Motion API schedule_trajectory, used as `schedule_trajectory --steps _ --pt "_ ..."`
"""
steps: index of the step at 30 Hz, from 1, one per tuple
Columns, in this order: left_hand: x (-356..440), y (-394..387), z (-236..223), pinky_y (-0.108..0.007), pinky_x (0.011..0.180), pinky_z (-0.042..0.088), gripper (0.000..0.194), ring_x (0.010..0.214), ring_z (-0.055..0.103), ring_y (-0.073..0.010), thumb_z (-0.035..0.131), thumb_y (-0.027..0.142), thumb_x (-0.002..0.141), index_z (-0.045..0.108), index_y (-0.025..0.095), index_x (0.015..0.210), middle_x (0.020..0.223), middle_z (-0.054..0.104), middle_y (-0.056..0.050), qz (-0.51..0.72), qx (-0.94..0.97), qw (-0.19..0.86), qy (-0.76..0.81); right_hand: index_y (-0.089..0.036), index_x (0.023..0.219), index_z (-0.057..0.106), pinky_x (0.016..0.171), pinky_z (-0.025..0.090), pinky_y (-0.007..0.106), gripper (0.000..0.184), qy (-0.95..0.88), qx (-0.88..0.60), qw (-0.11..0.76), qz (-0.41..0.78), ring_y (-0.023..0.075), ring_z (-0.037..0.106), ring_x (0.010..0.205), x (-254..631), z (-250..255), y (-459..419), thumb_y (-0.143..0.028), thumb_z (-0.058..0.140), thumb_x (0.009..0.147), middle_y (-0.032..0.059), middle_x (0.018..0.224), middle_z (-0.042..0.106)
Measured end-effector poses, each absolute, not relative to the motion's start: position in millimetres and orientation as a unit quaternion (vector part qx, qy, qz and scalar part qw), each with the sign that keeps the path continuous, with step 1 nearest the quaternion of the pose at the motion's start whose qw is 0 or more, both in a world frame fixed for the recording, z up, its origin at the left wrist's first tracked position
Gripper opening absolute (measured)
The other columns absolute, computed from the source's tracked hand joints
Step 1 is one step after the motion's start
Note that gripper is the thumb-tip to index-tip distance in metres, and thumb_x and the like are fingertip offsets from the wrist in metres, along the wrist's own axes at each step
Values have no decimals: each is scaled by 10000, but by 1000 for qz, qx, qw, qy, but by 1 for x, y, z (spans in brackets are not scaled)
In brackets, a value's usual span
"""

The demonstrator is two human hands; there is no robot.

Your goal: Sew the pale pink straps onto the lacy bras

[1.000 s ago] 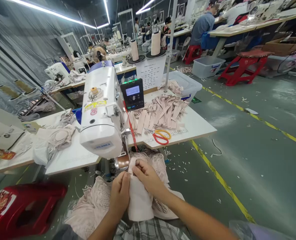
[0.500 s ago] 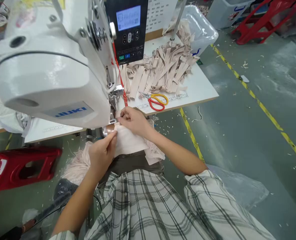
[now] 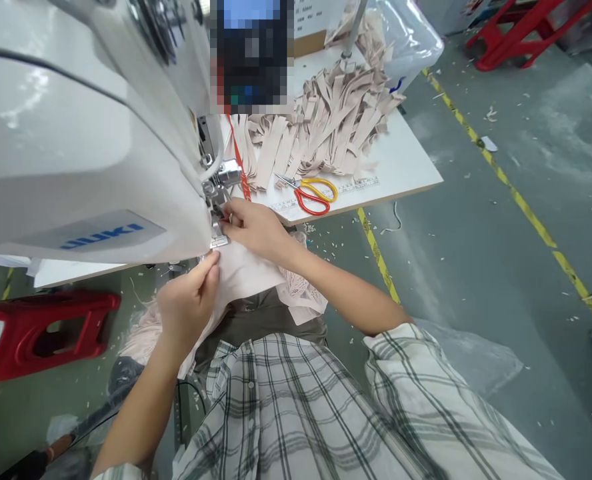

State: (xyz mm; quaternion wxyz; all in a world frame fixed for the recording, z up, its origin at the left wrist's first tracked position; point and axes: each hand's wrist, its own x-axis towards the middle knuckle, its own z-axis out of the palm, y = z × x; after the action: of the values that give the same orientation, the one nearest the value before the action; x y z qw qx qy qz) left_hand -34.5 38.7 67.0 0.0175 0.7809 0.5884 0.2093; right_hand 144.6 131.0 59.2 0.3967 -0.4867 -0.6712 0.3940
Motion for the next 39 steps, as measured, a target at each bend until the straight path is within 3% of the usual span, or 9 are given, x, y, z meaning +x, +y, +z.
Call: schedule_trajectory --steps 7,15,22,39 --pt "-35 39 66 -232 555 377 347 594 660 -138 464 349 999 752 219 1143 718 765 -46 206 784 5 586 -197 853 574 876 464 381 93 -658 -490 397 412 222 593 899 143 60 131 -275 613 820 -2 732 581" --pt "-35 39 66 -238 544 372 348 587 657 -138 459 350 1001 752 220 1139 707 761 -42 203 789 -11 580 -217 779 511 800 457 356 119 -665 -492 395 399 189 549 767 144 61 130 -276 602 828 -29 645 518" --pt "-35 39 65 -245 539 359 322 573 646 -131 484 331 994 750 226 1144 725 765 -35 214 790 -15 575 -219 842 554 732 453 320 135 -682 -482 398 380 160 518 682 144 54 129 -349 570 876 -37 634 514" --pt "-40 32 62 -250 592 388 292 622 663 -137 506 312 985 761 216 1089 772 775 -29 235 786 -27 571 -208 927 651 791 474 331 173 -663 -498 405 385 208 605 858 143 56 123 -365 605 869 7 780 645"
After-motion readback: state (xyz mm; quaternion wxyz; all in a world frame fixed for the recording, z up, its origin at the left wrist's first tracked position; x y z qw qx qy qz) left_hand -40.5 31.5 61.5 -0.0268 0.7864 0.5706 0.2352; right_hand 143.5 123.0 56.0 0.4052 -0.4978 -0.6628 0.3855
